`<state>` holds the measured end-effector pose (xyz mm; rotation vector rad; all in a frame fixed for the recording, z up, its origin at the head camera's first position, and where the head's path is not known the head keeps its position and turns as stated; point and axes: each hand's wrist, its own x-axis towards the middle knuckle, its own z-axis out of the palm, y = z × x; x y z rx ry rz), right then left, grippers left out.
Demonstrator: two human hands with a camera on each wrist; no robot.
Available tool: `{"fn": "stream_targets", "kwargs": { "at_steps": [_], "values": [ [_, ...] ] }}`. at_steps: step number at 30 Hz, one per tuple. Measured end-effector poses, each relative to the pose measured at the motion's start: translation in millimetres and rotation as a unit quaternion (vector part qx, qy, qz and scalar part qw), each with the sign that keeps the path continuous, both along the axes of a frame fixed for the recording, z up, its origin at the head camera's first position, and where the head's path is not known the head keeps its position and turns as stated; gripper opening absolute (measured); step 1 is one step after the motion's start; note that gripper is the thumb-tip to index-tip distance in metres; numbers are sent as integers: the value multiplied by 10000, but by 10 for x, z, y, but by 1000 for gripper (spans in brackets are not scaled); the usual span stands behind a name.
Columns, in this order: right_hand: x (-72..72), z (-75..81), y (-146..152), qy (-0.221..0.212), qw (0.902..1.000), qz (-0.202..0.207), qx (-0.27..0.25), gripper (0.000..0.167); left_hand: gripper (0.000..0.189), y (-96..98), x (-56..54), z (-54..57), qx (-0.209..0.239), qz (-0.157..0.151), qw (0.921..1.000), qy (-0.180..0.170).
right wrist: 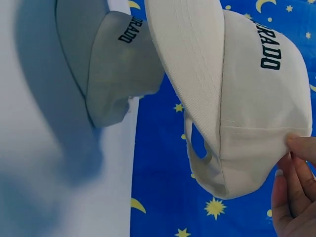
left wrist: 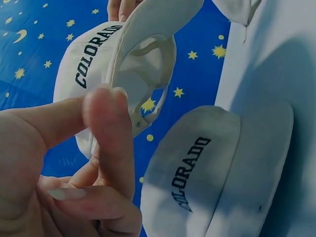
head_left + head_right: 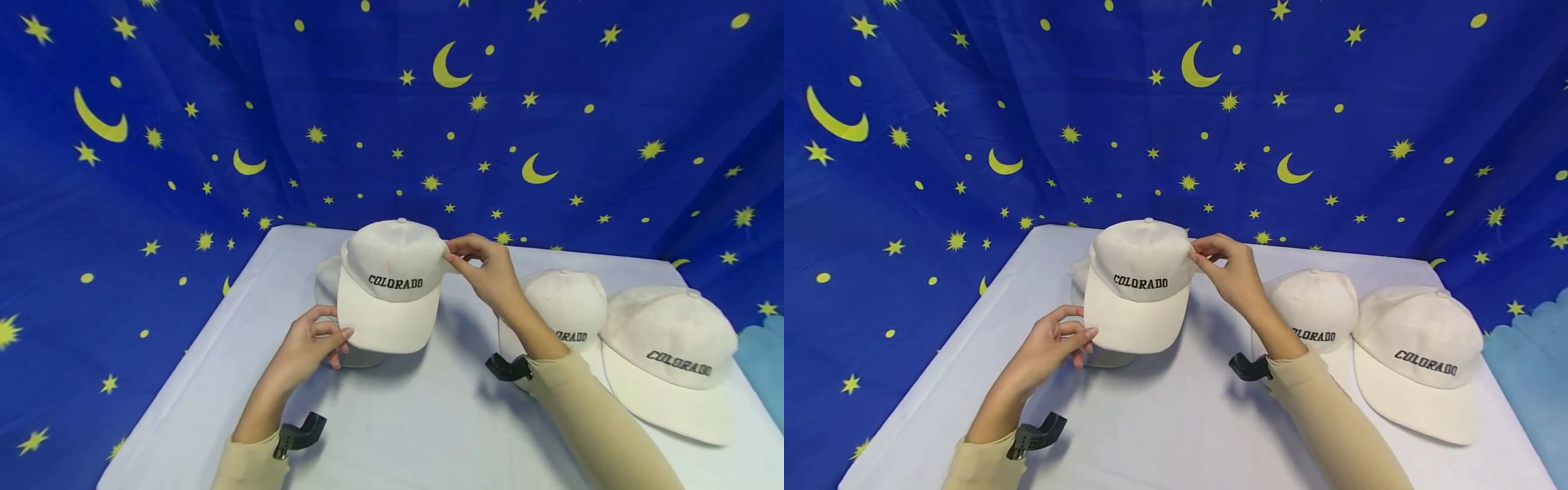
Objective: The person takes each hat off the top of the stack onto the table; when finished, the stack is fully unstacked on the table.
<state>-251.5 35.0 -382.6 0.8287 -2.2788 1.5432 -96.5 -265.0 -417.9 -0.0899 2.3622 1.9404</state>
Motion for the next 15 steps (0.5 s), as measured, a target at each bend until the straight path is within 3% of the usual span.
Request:
{"fn": "stream_targets", "kwargs": {
  "at_steps": [15],
  "values": [
    [51,-49,301,-74,9990,-313,315,16,43,171,-102,-49,-31,-369,9993,-7]
  ]
}}
